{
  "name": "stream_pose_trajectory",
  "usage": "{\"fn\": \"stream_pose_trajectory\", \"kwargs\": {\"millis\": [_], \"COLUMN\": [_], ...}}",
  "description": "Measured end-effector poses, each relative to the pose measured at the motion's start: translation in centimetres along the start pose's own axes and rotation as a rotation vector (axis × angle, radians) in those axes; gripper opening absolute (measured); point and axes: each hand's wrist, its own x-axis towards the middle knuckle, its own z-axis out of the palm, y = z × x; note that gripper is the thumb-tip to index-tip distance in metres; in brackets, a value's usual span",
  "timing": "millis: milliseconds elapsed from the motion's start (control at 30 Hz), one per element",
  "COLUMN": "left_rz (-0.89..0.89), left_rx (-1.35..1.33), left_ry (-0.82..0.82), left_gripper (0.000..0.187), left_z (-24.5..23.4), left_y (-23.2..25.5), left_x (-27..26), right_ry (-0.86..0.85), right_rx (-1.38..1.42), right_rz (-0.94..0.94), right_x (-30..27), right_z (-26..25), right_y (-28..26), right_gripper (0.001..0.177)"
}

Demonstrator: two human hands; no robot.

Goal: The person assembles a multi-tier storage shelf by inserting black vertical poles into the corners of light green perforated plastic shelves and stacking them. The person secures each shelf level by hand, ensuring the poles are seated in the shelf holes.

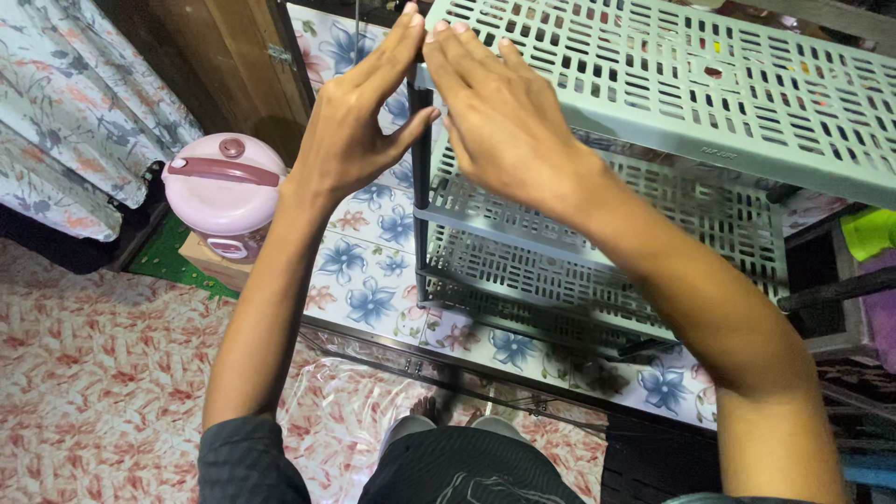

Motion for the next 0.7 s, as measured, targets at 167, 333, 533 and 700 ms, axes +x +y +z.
{"fn": "stream_pose_trajectory", "kwargs": {"millis": [167, 333, 533, 700], "left_rz": [-0.155, -0.17, -0.169, -0.313], "left_rx": [0.017, -0.036, -0.164, -0.34], "left_ry": [0.026, 0.102, 0.105, 0.178], "left_gripper": [0.063, 0.053, 0.06, 0.049], "left_z": [1.0, 1.2, 0.9, 1.9], "left_y": [0.4, 1.0, 1.0, 0.6], "left_x": [0.8, 0.6, -0.2, -0.4], "right_ry": [-0.071, -0.068, 0.025, 0.132], "right_rx": [-0.088, -0.078, -0.081, 0.003], "right_rz": [0.118, 0.167, 0.13, 0.089], "right_x": [1.4, 1.4, 0.3, -0.4], "right_z": [0.8, 0.7, 0.8, 1.0], "right_y": [-1.4, -2.2, -2.0, -1.7], "right_gripper": [0.072, 0.081, 0.083, 0.071]}}
